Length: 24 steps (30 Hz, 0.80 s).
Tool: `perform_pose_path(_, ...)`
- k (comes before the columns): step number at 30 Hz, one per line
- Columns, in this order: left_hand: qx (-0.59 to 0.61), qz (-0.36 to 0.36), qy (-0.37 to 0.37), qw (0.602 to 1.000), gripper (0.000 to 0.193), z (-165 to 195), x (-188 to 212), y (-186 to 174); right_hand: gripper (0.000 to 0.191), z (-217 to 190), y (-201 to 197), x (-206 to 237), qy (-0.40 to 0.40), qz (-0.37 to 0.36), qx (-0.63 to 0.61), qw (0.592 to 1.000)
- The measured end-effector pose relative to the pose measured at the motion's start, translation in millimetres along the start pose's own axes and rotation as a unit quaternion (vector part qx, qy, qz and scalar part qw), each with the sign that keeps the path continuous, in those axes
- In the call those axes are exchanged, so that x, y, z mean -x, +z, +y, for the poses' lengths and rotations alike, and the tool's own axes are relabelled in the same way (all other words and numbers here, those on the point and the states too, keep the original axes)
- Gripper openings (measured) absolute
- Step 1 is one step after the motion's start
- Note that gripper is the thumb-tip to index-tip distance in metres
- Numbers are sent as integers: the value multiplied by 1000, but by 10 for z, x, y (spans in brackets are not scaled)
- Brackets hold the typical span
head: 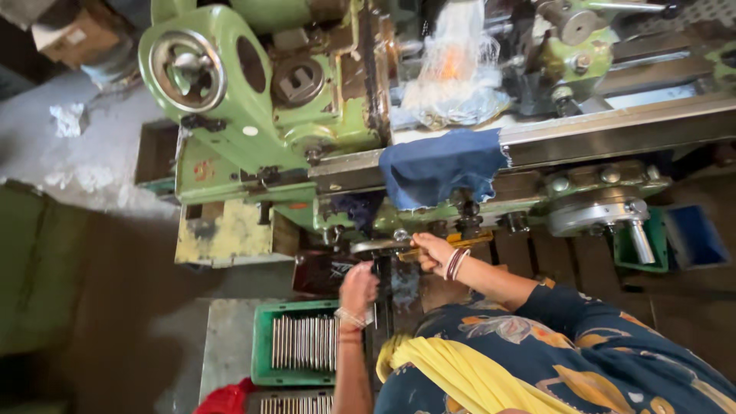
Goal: The person operates a metal turning machine, repeatedly inserting cylindrical metal rods into the chuck, tightening the chuck, and running the machine to machine the rods. After each cycle, the person removes the machined rod and places it into a green tray.
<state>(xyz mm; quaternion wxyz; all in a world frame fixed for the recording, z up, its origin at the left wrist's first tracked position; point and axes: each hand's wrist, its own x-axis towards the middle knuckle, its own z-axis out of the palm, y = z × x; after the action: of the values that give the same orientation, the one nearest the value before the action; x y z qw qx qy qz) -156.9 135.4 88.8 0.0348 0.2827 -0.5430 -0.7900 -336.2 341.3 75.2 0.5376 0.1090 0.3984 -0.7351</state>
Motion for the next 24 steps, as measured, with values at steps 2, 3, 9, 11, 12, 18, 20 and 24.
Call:
perform_pose_path(2, -28, -58, 33, 997, 42, 20, -240, 478, 28, 83, 100, 38, -16, 13, 5, 1000)
perform_pose_path(3, -12, -75, 11, 997, 43, 39, -307, 633, 29, 103, 144, 61, -24, 20, 10, 999)
perform_pose_path(9, 79, -154, -31, 984, 44, 152, -310, 1073, 26, 84, 83, 312, -5, -5, -104, 995)
perform_pose_path(11, 109, -167, -34, 979, 41, 147, -307, 1140, 26, 72, 21, 396, -18, 9, -99, 995)
perform_pose_path(12, 120, -171, -46, 977, 41, 135, -310, 1176, 25, 76, -3, 431, -26, 14, -96, 995)
perform_pose_path(18, 148, -159, -83, 973, 32, 2, -284, 1348, 35, 160, -40, 620, -74, -113, -93, 986)
perform_pose_path(20, 148, -130, -86, 977, 27, -29, -252, 1343, 24, 164, -47, 682, -142, 0, -16, 990)
perform_pose_path(24, 217, -127, -98, 963, 22, -48, -169, 1358, 22, 128, -91, 753, -577, 163, 531, 599)
